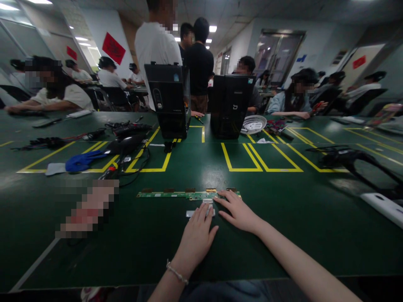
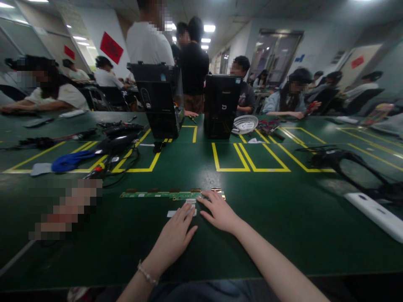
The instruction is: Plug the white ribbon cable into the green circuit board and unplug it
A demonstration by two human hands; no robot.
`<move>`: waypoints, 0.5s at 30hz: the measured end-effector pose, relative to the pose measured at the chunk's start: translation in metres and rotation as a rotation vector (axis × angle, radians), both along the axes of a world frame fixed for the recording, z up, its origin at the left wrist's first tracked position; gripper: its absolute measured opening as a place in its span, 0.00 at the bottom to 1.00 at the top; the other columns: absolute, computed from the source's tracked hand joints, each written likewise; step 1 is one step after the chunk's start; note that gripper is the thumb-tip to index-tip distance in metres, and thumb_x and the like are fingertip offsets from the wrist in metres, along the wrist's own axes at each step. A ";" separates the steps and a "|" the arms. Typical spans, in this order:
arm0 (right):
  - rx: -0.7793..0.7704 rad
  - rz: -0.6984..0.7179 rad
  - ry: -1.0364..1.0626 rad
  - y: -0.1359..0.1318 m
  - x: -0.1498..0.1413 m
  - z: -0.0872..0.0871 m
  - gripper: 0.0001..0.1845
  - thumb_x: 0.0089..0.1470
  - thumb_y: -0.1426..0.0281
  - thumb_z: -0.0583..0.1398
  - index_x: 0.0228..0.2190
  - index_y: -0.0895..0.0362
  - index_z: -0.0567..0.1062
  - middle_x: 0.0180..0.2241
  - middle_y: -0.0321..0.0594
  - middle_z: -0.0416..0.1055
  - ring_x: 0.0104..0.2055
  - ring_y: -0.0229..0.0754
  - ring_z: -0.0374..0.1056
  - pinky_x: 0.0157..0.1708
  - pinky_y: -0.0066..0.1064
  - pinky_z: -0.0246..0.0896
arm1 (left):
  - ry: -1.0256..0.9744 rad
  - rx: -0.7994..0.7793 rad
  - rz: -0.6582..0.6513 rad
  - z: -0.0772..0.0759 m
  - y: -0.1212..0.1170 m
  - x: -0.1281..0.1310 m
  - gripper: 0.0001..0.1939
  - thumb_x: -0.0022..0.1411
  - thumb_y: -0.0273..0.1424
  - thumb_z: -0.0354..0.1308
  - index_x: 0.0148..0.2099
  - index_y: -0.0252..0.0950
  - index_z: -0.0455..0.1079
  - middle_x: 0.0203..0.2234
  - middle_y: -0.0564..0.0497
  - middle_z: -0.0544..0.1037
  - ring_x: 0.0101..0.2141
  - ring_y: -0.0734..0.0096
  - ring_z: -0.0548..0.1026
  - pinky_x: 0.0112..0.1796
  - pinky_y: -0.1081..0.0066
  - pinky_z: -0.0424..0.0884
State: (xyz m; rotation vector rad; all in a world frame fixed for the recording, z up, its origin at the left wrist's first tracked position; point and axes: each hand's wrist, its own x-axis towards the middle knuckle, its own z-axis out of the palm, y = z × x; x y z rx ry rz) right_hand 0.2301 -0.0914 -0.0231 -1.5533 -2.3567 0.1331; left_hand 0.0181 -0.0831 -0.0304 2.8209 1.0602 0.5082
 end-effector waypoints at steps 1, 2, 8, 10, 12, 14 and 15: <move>-0.004 -0.002 -0.002 0.000 0.000 0.000 0.25 0.62 0.62 0.53 0.59 0.51 0.63 0.60 0.48 0.58 0.63 0.52 0.52 0.61 0.54 0.47 | 0.001 -0.004 0.002 0.000 0.000 0.000 0.22 0.67 0.32 0.50 0.61 0.28 0.61 0.59 0.34 0.66 0.59 0.50 0.63 0.55 0.51 0.66; -0.009 -0.004 -0.003 0.000 0.000 0.000 0.25 0.62 0.62 0.53 0.59 0.51 0.63 0.61 0.48 0.58 0.64 0.51 0.51 0.62 0.54 0.47 | 0.003 -0.007 0.006 0.000 0.000 0.001 0.23 0.67 0.32 0.51 0.61 0.28 0.61 0.59 0.34 0.66 0.59 0.50 0.64 0.55 0.51 0.66; -0.029 -0.007 -0.006 0.000 0.002 0.000 0.26 0.62 0.60 0.53 0.60 0.51 0.62 0.61 0.47 0.57 0.64 0.52 0.51 0.62 0.54 0.46 | 0.035 -0.005 0.039 -0.003 -0.002 0.002 0.26 0.66 0.33 0.53 0.62 0.25 0.58 0.59 0.33 0.66 0.59 0.50 0.65 0.55 0.52 0.66; -0.033 -0.006 -0.006 0.000 0.002 0.000 0.26 0.62 0.60 0.53 0.60 0.51 0.62 0.61 0.47 0.57 0.64 0.52 0.50 0.62 0.54 0.46 | 0.041 0.005 0.024 -0.004 -0.002 0.001 0.26 0.66 0.34 0.52 0.62 0.25 0.58 0.59 0.33 0.66 0.58 0.50 0.65 0.55 0.52 0.66; -0.035 -0.008 -0.009 0.001 0.002 0.000 0.26 0.62 0.60 0.53 0.60 0.51 0.63 0.61 0.47 0.57 0.64 0.52 0.50 0.62 0.54 0.46 | 0.044 0.015 0.009 -0.003 -0.003 0.001 0.26 0.66 0.35 0.52 0.62 0.25 0.58 0.59 0.33 0.66 0.59 0.50 0.64 0.55 0.52 0.66; -0.036 -0.010 -0.009 0.001 0.002 0.000 0.26 0.62 0.60 0.53 0.60 0.51 0.63 0.61 0.47 0.58 0.64 0.51 0.51 0.62 0.54 0.46 | 0.040 0.022 0.003 -0.002 -0.003 0.000 0.27 0.66 0.35 0.52 0.62 0.25 0.58 0.59 0.33 0.66 0.59 0.50 0.64 0.55 0.52 0.66; -0.036 -0.011 -0.007 0.001 0.002 0.000 0.26 0.62 0.60 0.53 0.60 0.51 0.63 0.61 0.47 0.58 0.64 0.51 0.51 0.62 0.53 0.46 | 0.041 0.022 0.005 -0.001 -0.004 0.000 0.27 0.66 0.35 0.52 0.62 0.25 0.58 0.59 0.33 0.65 0.59 0.50 0.64 0.55 0.52 0.66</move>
